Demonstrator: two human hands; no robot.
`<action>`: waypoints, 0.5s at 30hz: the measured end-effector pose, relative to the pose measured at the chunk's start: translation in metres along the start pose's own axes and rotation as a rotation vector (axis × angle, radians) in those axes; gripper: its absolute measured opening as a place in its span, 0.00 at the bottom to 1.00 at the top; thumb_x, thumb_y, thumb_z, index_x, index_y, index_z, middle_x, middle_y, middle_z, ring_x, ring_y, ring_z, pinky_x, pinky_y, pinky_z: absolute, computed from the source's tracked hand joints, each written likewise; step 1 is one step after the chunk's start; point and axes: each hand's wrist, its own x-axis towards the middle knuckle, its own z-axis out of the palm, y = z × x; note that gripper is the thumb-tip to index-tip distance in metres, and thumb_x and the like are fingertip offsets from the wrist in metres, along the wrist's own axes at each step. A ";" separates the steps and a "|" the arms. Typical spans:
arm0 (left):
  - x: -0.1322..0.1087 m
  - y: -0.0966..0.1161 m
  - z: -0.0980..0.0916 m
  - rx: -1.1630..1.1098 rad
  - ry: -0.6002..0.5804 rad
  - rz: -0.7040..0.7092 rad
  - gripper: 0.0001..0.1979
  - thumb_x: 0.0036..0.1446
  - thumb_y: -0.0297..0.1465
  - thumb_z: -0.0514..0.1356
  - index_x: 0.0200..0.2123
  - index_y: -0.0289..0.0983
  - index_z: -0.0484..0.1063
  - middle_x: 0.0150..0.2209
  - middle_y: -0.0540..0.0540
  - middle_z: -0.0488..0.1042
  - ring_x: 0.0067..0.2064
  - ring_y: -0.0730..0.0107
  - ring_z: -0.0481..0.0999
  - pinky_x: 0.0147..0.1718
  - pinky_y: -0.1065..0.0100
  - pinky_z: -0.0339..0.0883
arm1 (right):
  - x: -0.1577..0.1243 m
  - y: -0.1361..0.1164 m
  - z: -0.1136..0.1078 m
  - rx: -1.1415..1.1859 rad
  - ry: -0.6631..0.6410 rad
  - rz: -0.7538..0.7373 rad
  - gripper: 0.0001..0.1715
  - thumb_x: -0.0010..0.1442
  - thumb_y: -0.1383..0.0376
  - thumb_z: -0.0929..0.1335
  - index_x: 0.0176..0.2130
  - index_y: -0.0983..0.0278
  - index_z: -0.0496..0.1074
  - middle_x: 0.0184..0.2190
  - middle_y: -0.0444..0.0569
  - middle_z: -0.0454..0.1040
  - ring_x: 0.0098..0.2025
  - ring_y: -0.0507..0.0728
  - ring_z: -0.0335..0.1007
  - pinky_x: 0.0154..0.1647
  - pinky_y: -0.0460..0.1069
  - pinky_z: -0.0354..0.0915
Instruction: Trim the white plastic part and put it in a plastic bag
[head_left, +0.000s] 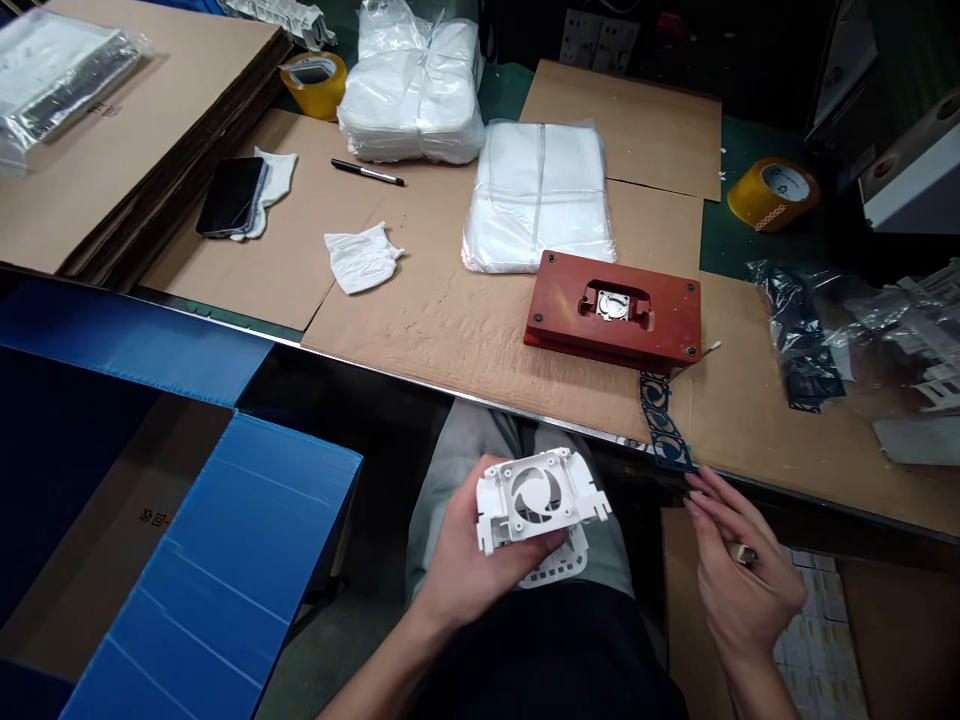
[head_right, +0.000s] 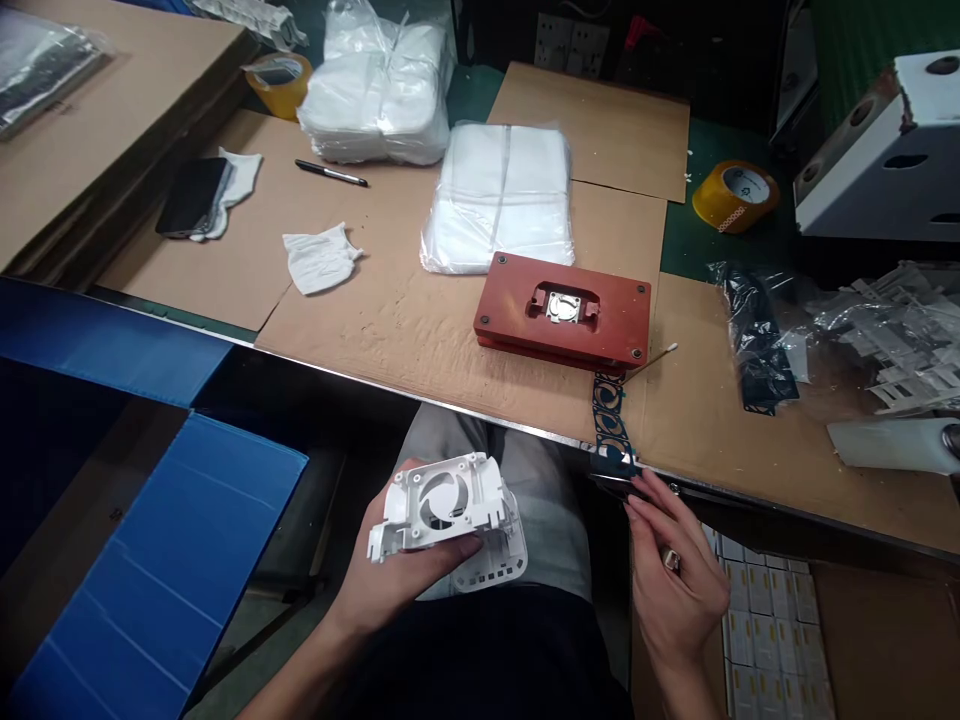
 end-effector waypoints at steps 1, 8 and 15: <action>0.000 0.000 0.000 -0.006 -0.002 0.000 0.20 0.45 0.32 0.74 0.40 0.39 0.71 0.33 0.50 0.78 0.34 0.65 0.76 0.34 0.68 0.71 | -0.001 -0.003 -0.004 0.000 -0.004 0.004 0.04 0.60 0.69 0.73 0.38 0.63 0.80 0.51 0.55 0.78 0.49 0.64 0.77 0.50 0.60 0.71; -0.001 -0.008 -0.001 -0.016 0.009 -0.019 0.19 0.45 0.31 0.74 0.40 0.40 0.72 0.34 0.49 0.79 0.35 0.62 0.77 0.35 0.66 0.70 | -0.010 -0.033 -0.041 0.096 0.086 0.364 0.09 0.52 0.62 0.78 0.32 0.63 0.78 0.38 0.54 0.79 0.38 0.63 0.77 0.36 0.58 0.73; -0.008 -0.016 0.002 0.144 0.170 0.092 0.18 0.52 0.33 0.70 0.45 0.43 0.70 0.40 0.48 0.76 0.39 0.63 0.76 0.39 0.66 0.69 | -0.013 -0.058 -0.015 0.574 -0.088 0.895 0.21 0.44 0.62 0.80 0.39 0.61 0.79 0.30 0.48 0.77 0.24 0.52 0.71 0.16 0.43 0.60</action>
